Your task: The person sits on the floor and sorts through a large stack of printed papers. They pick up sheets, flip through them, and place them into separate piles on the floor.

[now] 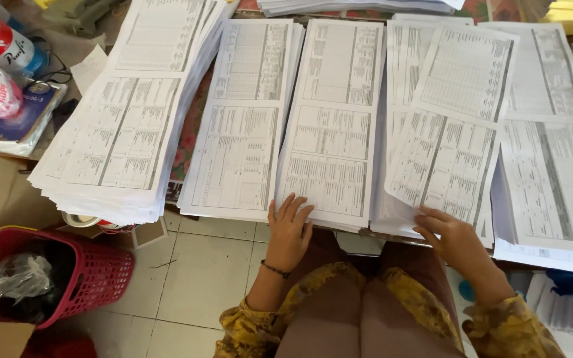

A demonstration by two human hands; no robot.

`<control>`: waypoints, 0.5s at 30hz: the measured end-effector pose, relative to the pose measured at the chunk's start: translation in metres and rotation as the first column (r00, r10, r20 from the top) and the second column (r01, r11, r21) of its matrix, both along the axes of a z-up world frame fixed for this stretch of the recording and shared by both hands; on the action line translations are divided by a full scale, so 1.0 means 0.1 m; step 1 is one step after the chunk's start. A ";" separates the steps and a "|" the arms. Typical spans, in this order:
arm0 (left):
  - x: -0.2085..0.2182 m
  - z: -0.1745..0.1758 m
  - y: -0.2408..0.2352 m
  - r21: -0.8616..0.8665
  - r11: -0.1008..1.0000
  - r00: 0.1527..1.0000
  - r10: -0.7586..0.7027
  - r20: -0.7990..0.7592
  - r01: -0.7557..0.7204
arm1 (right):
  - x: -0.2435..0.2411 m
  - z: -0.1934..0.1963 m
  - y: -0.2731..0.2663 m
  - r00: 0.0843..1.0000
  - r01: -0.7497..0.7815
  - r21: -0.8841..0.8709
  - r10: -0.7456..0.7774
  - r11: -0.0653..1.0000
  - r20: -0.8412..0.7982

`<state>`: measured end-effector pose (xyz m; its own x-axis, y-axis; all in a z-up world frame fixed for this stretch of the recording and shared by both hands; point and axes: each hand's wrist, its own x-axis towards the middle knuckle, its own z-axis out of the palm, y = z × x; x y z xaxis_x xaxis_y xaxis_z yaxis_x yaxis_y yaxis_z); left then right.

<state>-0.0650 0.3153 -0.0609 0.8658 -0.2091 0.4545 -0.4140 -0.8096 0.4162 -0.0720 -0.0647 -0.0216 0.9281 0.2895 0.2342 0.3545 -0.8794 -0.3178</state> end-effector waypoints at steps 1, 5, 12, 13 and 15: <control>-0.01 -0.03 0.01 0.003 1.000 1.000 -0.003 -0.002 0.003 | 0.00 -0.04 -0.04 1.000 0.003 0.003 -0.003 1.000 -0.002; -0.01 -0.07 0.03 0.094 0.995 1.000 0.022 -0.010 -0.021 | 0.06 -0.18 -0.20 0.999 0.046 -0.006 -0.046 0.999 -0.007; 0.00 -0.02 0.02 0.120 0.993 0.997 0.022 -0.080 -0.013 | 0.05 -0.11 -0.15 0.991 0.132 -0.008 -0.132 0.991 0.008; 0.02 -0.01 0.03 0.122 0.993 0.997 0.018 -0.078 -0.008 | 0.02 -0.10 -0.08 0.991 0.136 -0.006 -0.136 0.991 0.010; 0.05 0.01 0.05 0.118 0.993 0.995 0.017 -0.095 -0.005 | -0.01 -0.06 0.06 0.985 0.167 -0.148 -0.158 0.975 0.069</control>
<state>-0.0600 0.3202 -0.0600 0.9067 -0.2464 0.3422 -0.3676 -0.8595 0.3551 -0.0734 -0.0585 -0.0278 0.9521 0.1725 0.2525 0.2167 -0.9632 -0.1591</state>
